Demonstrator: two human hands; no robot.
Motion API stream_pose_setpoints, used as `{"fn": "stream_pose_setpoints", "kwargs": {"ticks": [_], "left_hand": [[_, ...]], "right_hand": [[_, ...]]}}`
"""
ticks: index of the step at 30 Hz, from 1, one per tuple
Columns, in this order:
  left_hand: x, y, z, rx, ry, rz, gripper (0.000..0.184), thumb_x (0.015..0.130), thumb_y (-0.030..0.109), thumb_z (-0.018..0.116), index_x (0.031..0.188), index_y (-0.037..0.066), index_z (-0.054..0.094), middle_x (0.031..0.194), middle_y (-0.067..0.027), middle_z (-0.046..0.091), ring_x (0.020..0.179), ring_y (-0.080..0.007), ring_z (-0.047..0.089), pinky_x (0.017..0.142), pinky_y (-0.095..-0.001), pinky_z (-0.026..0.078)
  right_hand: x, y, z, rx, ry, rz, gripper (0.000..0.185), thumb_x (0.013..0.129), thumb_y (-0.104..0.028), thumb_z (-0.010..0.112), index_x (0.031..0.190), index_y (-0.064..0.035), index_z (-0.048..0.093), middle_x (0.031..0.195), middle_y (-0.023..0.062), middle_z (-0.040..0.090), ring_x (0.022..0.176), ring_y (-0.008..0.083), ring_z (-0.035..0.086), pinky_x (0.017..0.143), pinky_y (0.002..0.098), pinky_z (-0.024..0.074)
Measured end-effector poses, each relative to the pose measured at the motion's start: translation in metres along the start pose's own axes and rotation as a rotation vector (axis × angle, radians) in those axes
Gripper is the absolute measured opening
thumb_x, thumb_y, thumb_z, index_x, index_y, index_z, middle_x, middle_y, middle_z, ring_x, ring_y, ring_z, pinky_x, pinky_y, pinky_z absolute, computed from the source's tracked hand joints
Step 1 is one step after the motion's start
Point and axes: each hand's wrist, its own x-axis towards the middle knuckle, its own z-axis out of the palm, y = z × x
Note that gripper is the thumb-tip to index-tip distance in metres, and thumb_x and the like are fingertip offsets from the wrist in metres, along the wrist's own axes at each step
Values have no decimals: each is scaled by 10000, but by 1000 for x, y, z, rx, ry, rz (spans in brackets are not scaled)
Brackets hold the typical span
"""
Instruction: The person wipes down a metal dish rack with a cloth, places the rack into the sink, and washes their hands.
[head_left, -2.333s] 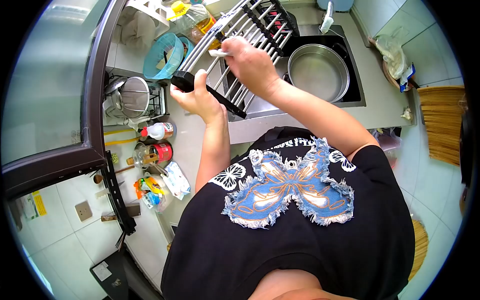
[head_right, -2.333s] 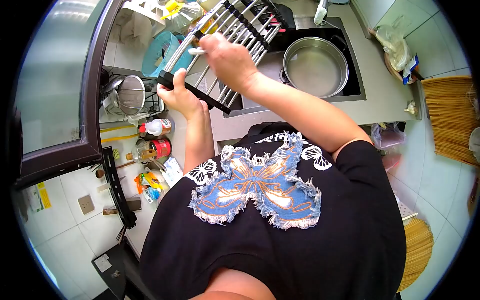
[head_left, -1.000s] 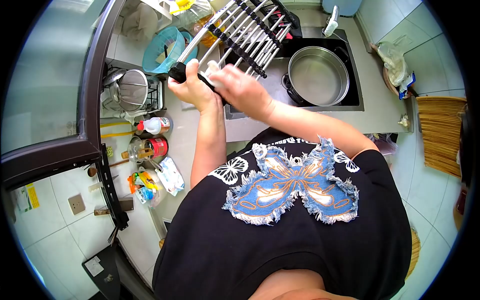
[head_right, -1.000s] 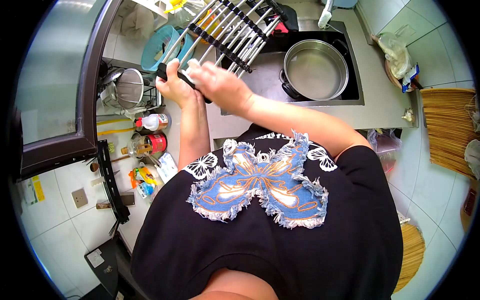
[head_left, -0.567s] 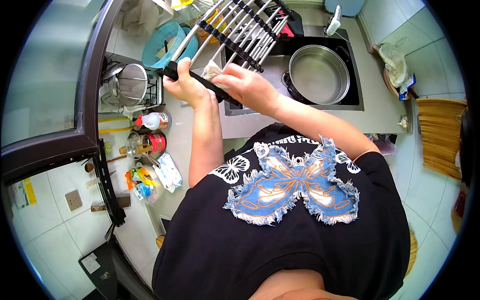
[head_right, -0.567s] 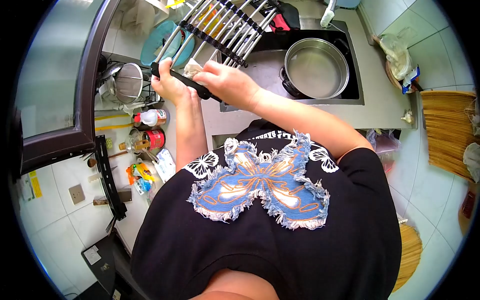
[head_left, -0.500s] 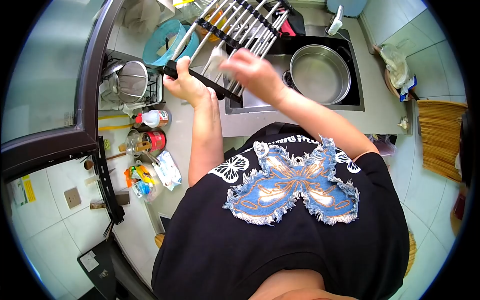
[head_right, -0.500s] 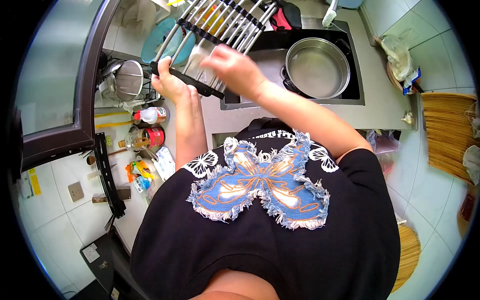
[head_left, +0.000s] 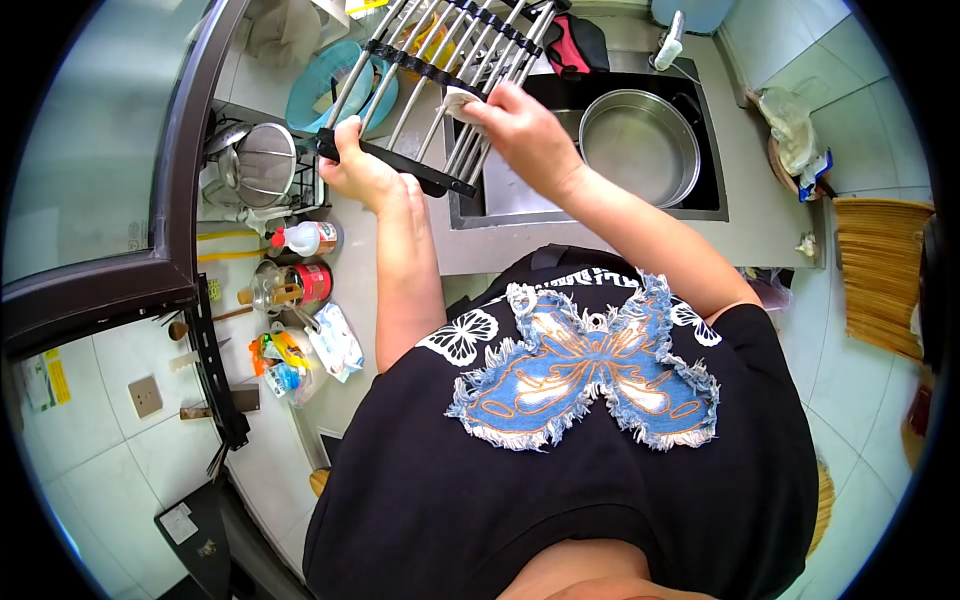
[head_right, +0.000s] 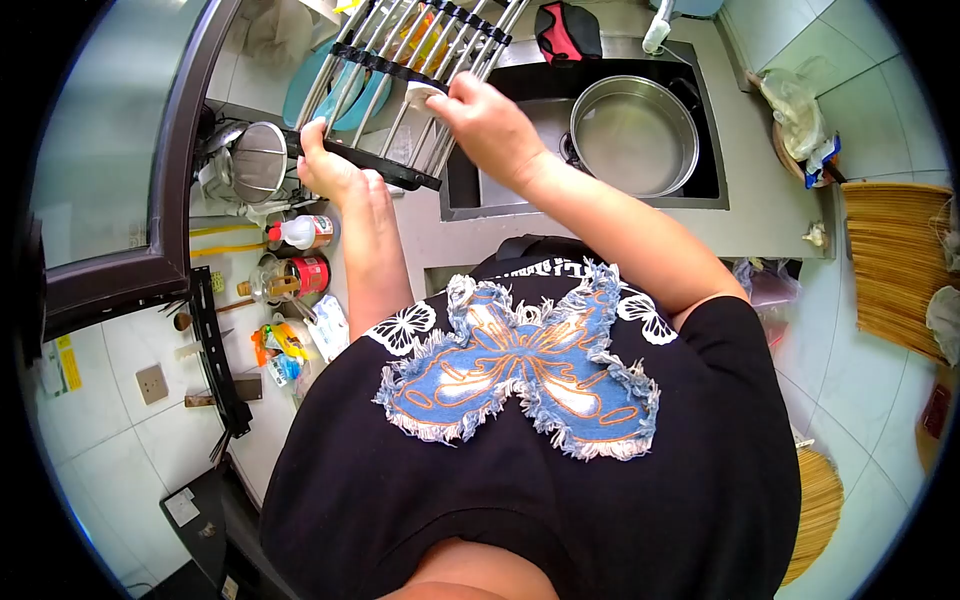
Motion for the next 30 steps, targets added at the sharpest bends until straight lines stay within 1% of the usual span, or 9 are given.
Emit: {"fn": "stream_pose_setpoints", "kwargs": {"ticks": [5, 11, 17, 23, 25, 26, 27, 28, 30], "left_hand": [[10, -1, -6, -57, -16, -155, 311, 720, 159, 743, 918, -26, 590, 907, -89, 634, 762, -231, 619, 740, -383, 535], [10, 4, -9, -19, 2, -213, 271, 786, 257, 650, 927, 32, 601, 922, -80, 653, 814, -245, 638, 766, -386, 535], [10, 8, -9, -32, 32, -329, 296, 779, 326, 614, 924, 69, 590, 901, -71, 632, 805, -249, 607, 740, -400, 518], [17, 7, -21, -48, 26, -363, 233, 761, 321, 626, 848, 120, 546, 778, -38, 569, 631, -208, 539, 553, -345, 461], [16, 6, -26, -50, -32, -331, 303, 771, 312, 623, 928, 57, 574, 889, -70, 618, 779, -256, 622, 709, -408, 515], [11, 8, -25, -48, -34, -332, 303, 771, 312, 623, 928, 57, 574, 889, -70, 618, 779, -256, 622, 709, -408, 515], [0, 13, -18, -43, -19, -345, 265, 772, 309, 623, 883, 77, 557, 823, -59, 593, 697, -240, 585, 635, -384, 497], [-6, 16, -13, -39, -4, -357, 233, 774, 306, 622, 839, 97, 541, 757, -49, 568, 615, -224, 549, 560, -359, 478], [5, 4, -24, -59, -39, -380, 236, 772, 305, 632, 841, 96, 548, 763, -58, 580, 621, -227, 557, 564, -360, 481]], "right_hand": [[-16, -24, 6, 100, -105, -175, 317, 838, -4, 686, 1138, -105, 670, 865, 66, 560, 781, 229, 611, 689, 342, 550], [-1, 10, -14, -18, 101, 23, 295, 850, -26, 700, 1136, -99, 706, 858, 73, 554, 734, 236, 593, 652, 346, 518], [-21, -19, -7, 183, -121, -124, 300, 850, -6, 695, 1134, -106, 692, 880, 85, 573, 759, 234, 610, 667, 345, 533], [7, 23, -39, 155, 247, 121, 284, 833, 75, 653, 1046, -86, 750, 896, 66, 603, 711, 174, 620, 649, 291, 518], [17, 40, -37, 292, 409, 311, 267, 878, 67, 627, 1057, -85, 755, 880, 42, 601, 693, 117, 604, 633, 268, 500], [22, 47, -38, 256, 445, 302, 246, 912, 42, 618, 1063, -94, 757, 881, 23, 599, 694, 82, 586, 620, 253, 481], [32, 35, -46, 239, 423, 418, 257, 896, 35, 630, 1070, -105, 757, 890, 40, 601, 691, 109, 589, 622, 263, 480], [34, 36, -46, 163, 416, 362, 274, 878, 36, 634, 1075, -111, 757, 894, 51, 602, 701, 135, 594, 630, 272, 483], [32, 36, -42, 52, 388, 288, 308, 843, 43, 636, 1082, -110, 754, 883, 70, 596, 726, 187, 599, 655, 290, 490]]}}
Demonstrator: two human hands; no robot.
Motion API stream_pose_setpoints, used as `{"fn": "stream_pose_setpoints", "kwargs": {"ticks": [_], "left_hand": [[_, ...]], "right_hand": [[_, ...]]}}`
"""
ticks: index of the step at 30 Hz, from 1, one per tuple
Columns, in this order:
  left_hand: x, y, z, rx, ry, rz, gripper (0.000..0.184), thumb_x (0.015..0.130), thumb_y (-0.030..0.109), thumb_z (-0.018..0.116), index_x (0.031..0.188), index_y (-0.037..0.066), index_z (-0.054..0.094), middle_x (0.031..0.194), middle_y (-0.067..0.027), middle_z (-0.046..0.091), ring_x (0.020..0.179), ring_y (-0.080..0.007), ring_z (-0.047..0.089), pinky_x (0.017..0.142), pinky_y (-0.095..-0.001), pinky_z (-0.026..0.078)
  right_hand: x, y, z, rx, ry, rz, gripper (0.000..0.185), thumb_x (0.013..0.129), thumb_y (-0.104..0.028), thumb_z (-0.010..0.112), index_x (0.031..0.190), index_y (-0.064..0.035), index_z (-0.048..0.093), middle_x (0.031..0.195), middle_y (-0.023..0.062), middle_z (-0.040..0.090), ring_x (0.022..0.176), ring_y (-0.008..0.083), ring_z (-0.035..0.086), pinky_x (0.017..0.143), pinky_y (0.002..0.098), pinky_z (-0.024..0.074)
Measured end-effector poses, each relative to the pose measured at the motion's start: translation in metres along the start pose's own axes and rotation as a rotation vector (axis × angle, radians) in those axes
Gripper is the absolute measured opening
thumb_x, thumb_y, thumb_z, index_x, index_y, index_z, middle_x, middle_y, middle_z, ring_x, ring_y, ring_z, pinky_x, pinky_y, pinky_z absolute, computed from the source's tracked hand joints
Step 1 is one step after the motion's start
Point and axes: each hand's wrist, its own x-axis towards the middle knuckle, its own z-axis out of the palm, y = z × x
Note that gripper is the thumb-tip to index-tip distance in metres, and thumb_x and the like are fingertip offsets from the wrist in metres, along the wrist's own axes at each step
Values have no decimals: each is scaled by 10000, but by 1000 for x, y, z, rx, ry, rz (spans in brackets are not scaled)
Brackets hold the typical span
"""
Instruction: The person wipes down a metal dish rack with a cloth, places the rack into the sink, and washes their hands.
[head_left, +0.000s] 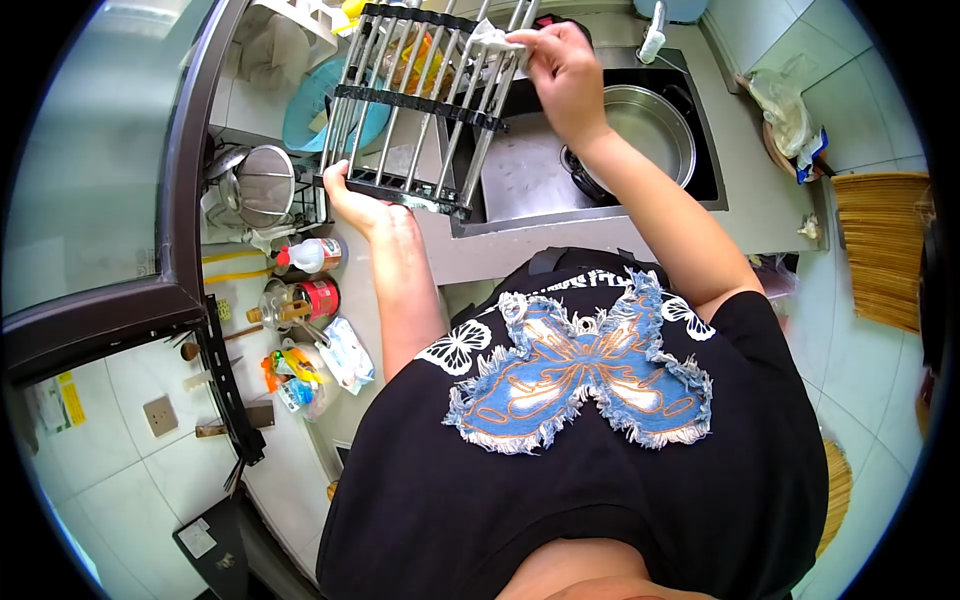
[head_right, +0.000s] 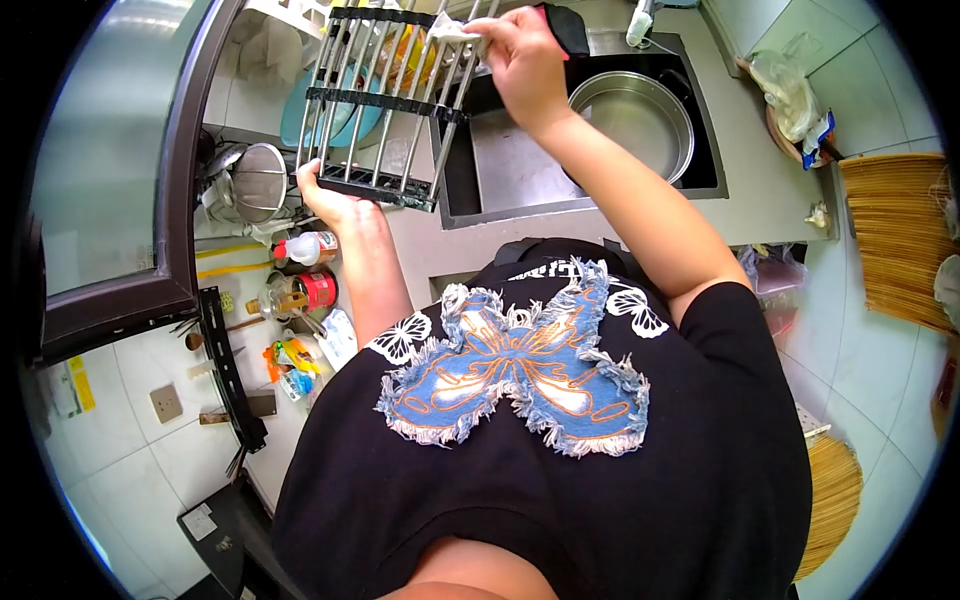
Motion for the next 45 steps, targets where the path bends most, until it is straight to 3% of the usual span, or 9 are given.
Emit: {"fn": "stream_pose_setpoints", "kwargs": {"ticks": [5, 9, 14, 23, 27, 31, 34, 40, 45], "left_hand": [[-8, 1, 0, 6, -57, 49, 238, 780, 279, 647, 883, 79, 568, 805, -65, 620, 685, -227, 609, 637, -378, 528], [-9, 2, 4, -7, -37, 92, 186, 802, 231, 626, 867, 63, 577, 781, -52, 604, 669, -206, 625, 609, -351, 535], [-3, -1, -6, -35, -33, 86, 151, 813, 221, 631, 809, 94, 549, 707, -9, 558, 609, -168, 589, 559, -314, 498], [-21, 0, 3, -31, -62, 298, 294, 794, 142, 689, 974, 28, 488, 909, -81, 563, 753, -211, 601, 677, -371, 532], [-23, -2, 4, 12, -153, 389, 288, 793, 119, 679, 994, 28, 494, 947, -72, 562, 803, -190, 588, 754, -351, 521], [-30, -3, 8, 48, -189, 548, 269, 786, 104, 656, 1003, 9, 530, 935, -76, 585, 796, -190, 602, 739, -345, 532], [-39, -3, 13, 92, -236, 636, 318, 785, 91, 644, 1065, -1, 526, 972, -80, 584, 853, -183, 592, 814, -350, 516], [-48, -7, 10, 162, -304, 683, 654, 759, 70, 630, 1367, -30, 411, 1146, -124, 553, 959, -197, 573, 896, -328, 496], [-57, -4, 4, 380, -341, 819, 733, 734, 69, 639, 1412, -27, 374, 1217, -137, 521, 1048, -196, 557, 941, -330, 469]], "right_hand": [[-49, -13, 6, 114, -153, -163, 364, 809, 75, 641, 1124, -86, 730, 1036, 125, 529, 905, 248, 587, 723, 319, 506], [-30, 13, 7, 50, -78, -83, 249, 804, 38, 688, 1029, -67, 699, 924, 111, 583, 778, 254, 628, 699, 335, 525], [-19, 48, 5, 456, 88, 478, 77, 891, 4, 663, 932, -61, 658, 854, 26, 646, 722, 107, 640, 627, 290, 540], [-59, 47, 1, 1107, 113, 1462, 237, 999, -27, 485, 1236, -38, 481, 935, 138, 609, 743, 208, 621, 550, 283, 558], [-58, 42, -9, 1468, -119, 1444, 187, 1021, -30, 470, 1189, 30, 525, 1006, 155, 621, 776, 169, 639, 614, 252, 583], [-52, 26, -16, 1243, -94, 1485, 176, 1031, -69, 507, 1145, 49, 570, 1019, 122, 628, 823, 155, 643, 697, 239, 582], [-60, 20, -18, 1246, -272, 1135, 254, 980, -129, 656, 1177, 30, 623, 1027, 54, 658, 925, 129, 639, 842, 224, 545], [-73, 23, -7, 1015, -154, 1173, 161, 955, -103, 677, 1057, 21, 684, 963, 55, 695, 848, 114, 659, 747, 235, 553], [-77, 32, -6, 951, -122, 1193, 142, 975, -103, 632, 1029, 20, 680, 930, 64, 695, 804, 111, 658, 699, 235, 549]]}}
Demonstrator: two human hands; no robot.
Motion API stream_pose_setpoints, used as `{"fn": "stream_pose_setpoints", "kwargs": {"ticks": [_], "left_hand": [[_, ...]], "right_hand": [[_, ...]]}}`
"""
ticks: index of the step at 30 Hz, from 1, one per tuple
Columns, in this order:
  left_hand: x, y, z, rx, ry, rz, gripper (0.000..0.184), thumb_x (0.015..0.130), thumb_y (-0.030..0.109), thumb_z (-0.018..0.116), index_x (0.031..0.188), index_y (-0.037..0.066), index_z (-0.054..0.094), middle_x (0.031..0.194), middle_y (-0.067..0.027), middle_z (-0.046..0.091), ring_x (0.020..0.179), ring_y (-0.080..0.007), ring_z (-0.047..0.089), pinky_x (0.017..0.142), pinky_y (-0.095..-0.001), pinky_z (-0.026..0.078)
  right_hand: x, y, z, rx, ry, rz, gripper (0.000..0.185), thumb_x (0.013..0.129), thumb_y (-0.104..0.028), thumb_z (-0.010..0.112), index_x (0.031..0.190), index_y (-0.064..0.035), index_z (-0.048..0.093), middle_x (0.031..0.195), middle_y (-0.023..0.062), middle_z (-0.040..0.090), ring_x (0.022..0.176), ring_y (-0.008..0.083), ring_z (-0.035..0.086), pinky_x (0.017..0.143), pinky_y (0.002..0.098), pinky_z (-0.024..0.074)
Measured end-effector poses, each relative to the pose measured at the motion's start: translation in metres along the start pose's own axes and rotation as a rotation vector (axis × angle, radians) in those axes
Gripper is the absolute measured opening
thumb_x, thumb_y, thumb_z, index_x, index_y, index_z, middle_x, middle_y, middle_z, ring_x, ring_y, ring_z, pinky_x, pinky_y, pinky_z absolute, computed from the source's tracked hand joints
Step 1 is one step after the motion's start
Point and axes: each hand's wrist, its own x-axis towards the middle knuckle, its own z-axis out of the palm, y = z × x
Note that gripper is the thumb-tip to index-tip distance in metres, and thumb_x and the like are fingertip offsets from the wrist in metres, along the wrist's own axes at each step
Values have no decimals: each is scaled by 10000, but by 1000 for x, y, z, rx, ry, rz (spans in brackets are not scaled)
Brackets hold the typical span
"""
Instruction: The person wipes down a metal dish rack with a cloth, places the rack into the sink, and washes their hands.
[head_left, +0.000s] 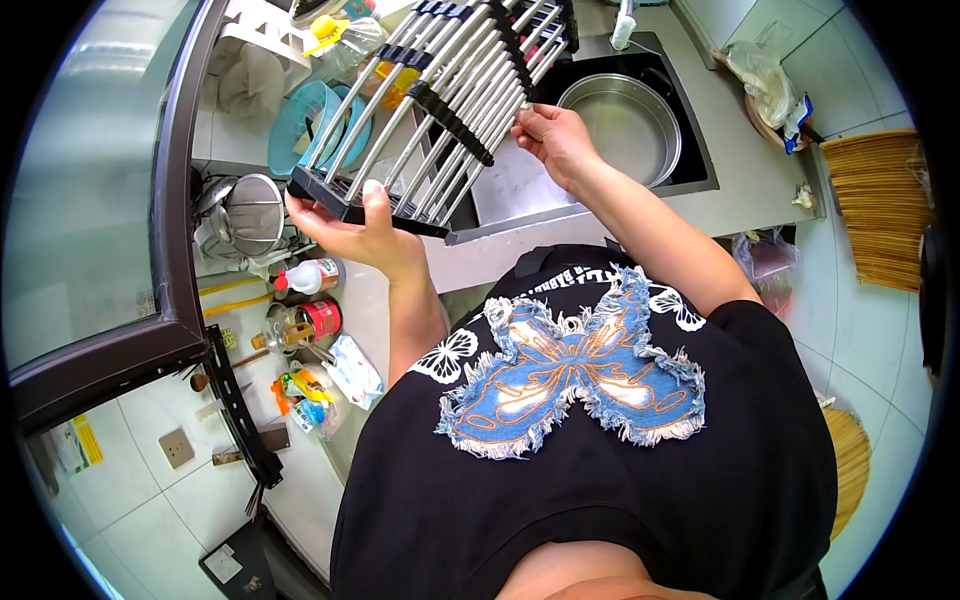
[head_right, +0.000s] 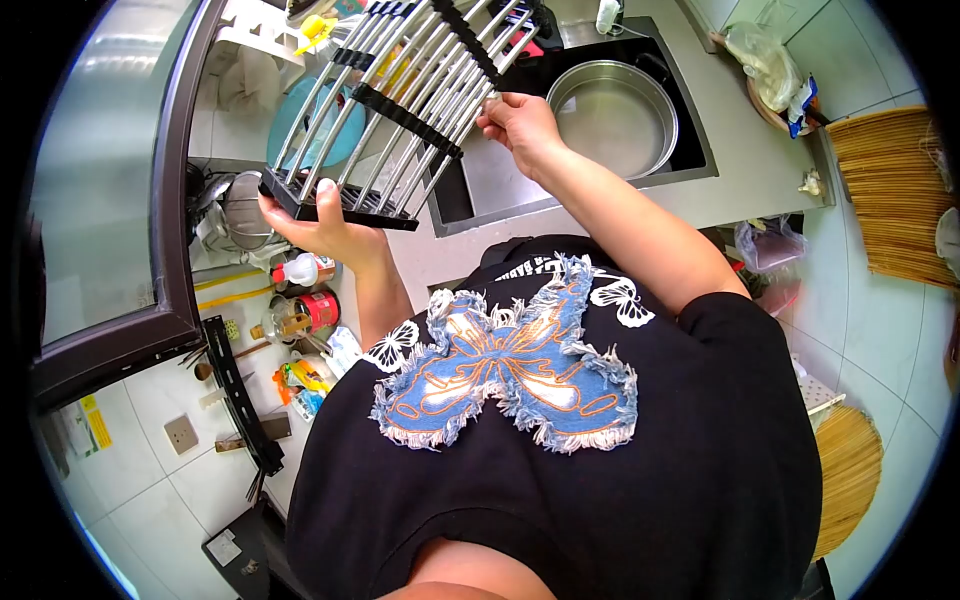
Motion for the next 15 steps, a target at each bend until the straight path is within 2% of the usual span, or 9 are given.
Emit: {"fn": "stream_pose_setpoints", "kwargs": {"ticks": [2, 4, 10, 15], "left_hand": [[-2, 4, 3, 57, -41, 108, 758, 718, 78, 650, 1413, -29, 367, 1228, -136, 510, 1081, -207, 541, 968, -330, 452], [-2, 5, 4, 62, -41, 122, 765, 710, 88, 657, 1410, -29, 370, 1232, -136, 505, 1098, -217, 533, 984, -333, 444], [-2, 4, 1, 1, -46, 82, 758, 701, 58, 625, 1410, -26, 370, 1212, -134, 508, 1074, -207, 541, 977, -330, 449], [-10, 10, 9, 58, -105, 129, 764, 680, 37, 598, 1406, -28, 372, 1190, -134, 522, 1039, -205, 538, 971, -327, 446]], "right_hand": [[0, -6, -1, 91, 3, 67, 138, 980, -98, 619, 1028, 18, 678, 937, 65, 694, 808, 116, 661, 703, 240, 553], [-3, -12, 2, 180, 9, 134, 136, 984, -93, 606, 1027, 16, 675, 943, 66, 693, 812, 121, 664, 706, 244, 557], [-5, -9, 0, 44, 41, 45, 121, 965, -83, 617, 1008, 19, 668, 926, 72, 690, 779, 139, 674, 663, 247, 566], [0, 0, -13, 1, 107, -19, 113, 953, -106, 648, 959, 2, 679, 830, 47, 673, 662, 116, 637, 553, 246, 537]]}}
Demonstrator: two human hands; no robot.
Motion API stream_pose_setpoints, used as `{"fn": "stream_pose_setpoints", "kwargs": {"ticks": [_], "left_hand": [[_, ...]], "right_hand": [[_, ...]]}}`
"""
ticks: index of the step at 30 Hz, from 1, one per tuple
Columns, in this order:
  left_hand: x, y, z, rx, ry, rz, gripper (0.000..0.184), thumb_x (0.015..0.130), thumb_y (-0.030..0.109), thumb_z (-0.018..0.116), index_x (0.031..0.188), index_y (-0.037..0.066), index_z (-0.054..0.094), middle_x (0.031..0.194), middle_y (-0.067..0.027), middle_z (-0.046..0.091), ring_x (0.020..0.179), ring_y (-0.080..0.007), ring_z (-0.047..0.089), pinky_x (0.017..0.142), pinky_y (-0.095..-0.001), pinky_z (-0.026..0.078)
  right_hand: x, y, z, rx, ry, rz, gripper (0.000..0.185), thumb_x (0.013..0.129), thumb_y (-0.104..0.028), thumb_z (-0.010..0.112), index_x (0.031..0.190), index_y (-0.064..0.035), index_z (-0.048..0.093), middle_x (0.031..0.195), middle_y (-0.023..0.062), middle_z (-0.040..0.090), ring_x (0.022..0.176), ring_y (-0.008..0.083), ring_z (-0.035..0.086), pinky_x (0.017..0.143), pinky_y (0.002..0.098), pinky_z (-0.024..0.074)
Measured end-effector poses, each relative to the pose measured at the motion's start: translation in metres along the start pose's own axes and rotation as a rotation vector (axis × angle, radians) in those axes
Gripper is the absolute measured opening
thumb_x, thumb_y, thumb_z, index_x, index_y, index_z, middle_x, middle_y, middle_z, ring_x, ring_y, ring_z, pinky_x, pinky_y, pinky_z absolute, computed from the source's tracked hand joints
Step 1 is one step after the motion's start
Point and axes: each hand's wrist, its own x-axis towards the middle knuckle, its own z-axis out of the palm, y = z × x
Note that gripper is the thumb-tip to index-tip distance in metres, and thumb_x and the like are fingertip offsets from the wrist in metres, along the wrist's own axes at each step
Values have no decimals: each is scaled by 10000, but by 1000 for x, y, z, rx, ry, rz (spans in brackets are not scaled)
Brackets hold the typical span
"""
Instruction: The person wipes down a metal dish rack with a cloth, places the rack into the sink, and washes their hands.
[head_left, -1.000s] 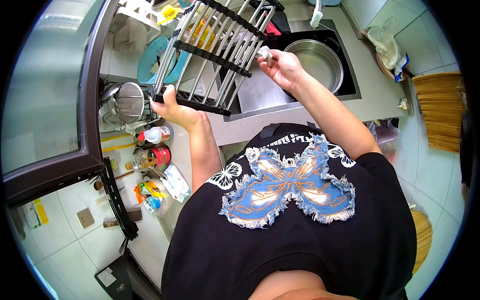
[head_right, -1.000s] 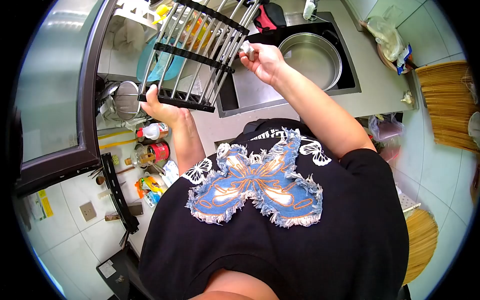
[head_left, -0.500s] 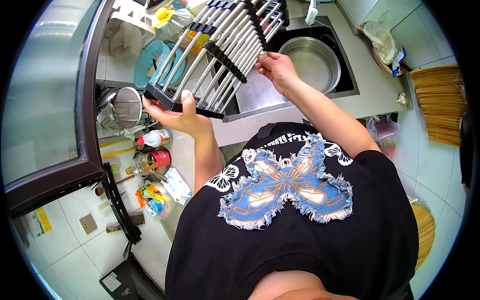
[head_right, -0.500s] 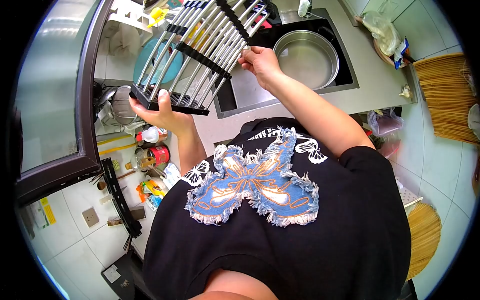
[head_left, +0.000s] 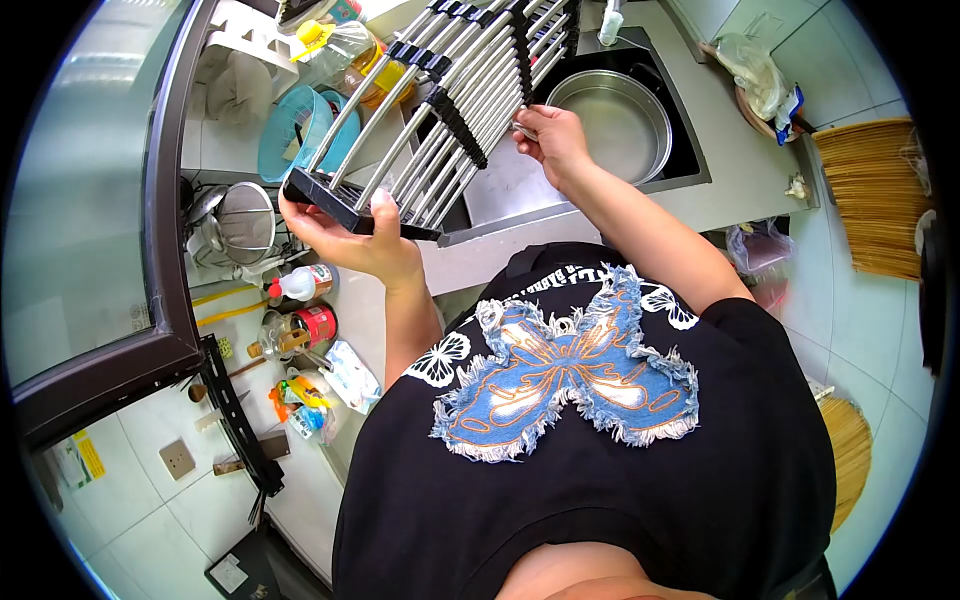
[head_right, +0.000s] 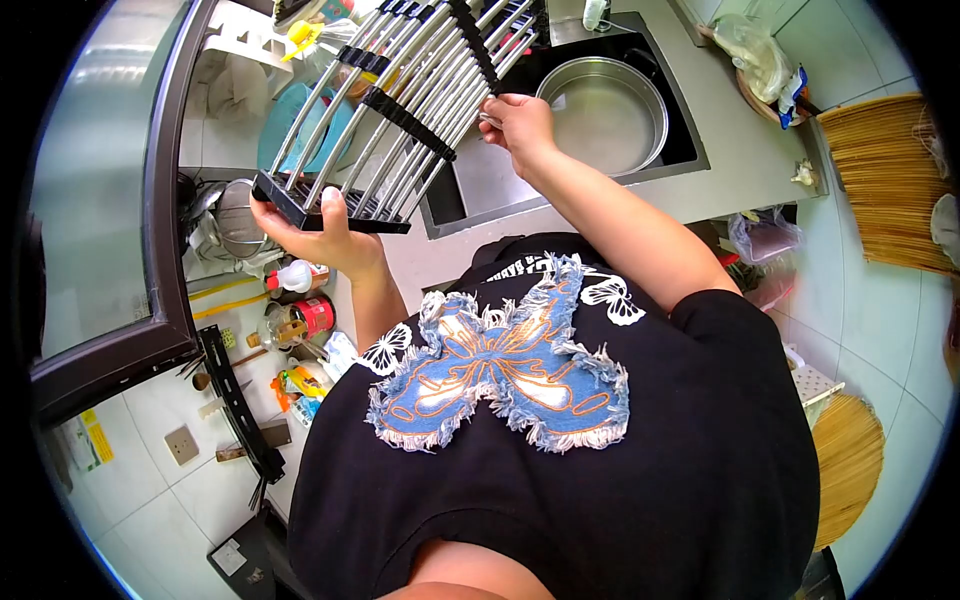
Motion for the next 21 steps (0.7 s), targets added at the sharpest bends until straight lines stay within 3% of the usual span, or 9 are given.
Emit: {"fn": "stream_pose_setpoints", "kwargs": {"ticks": [2, 4, 7, 13, 15, 16, 21], "left_hand": [[0, 1, 0, 26, -6, 24, 769, 674, 36, 598, 1406, -31, 372, 1194, -136, 522, 1040, -207, 538, 975, -332, 444], [-2, 2, 0, -4, 3, -70, 888, 635, 109, 662, 1442, -34, 320, 1261, -155, 463, 1175, -263, 483, 1082, -373, 373], [-3, 6, 3, -46, 22, -86, 908, 625, 122, 664, 1445, -46, 311, 1268, -168, 455, 1190, -283, 473, 1109, -388, 341], [-6, 2, -5, 141, 3, 34, 942, 605, 143, 661, 1448, -69, 299, 1276, -182, 445, 1201, -306, 463, 1129, -406, 304], [-7, 1, -5, 137, 3, 22, 941, 603, 140, 657, 1448, -68, 301, 1278, -181, 445, 1204, -306, 460, 1125, -408, 306], [-7, 2, -5, 106, -11, 7, 941, 602, 139, 656, 1448, -70, 300, 1280, -182, 443, 1206, -305, 458, 1127, -408, 303], [-6, 1, -1, 106, -5, 55, 942, 605, 131, 653, 1452, -72, 295, 1282, -185, 446, 1209, -306, 459, 1130, -409, 299]], "right_hand": [[-2, 1, 3, 23, 45, -6, 105, 951, -105, 649, 945, -4, 678, 825, 45, 668, 652, 113, 627, 541, 244, 525], [-3, -1, 5, 44, 91, -10, 100, 950, -104, 650, 930, -10, 677, 821, 44, 664, 642, 111, 617, 528, 241, 514], [-3, 0, 5, 70, 94, -25, 96, 943, -108, 662, 915, -17, 670, 812, 44, 662, 632, 109, 610, 516, 237, 499], [-3, 15, 10, -30, 40, -40, 90, 957, -105, 649, 945, -17, 661, 820, 41, 651, 662, 123, 603, 548, 256, 505], [-4, 15, 6, -7, 41, 61, 87, 955, -103, 648, 934, -21, 666, 819, 36, 659, 653, 122, 597, 548, 256, 502], [-1, 15, 4, 48, 91, 5, 72, 910, -100, 689, 906, -29, 683, 801, 29, 668, 600, 106, 593, 537, 246, 493], [7, 14, 3, -7, 27, -40, 88, 939, -118, 676, 910, -35, 676, 804, 17, 649, 629, 103, 578, 548, 244, 480]]}}
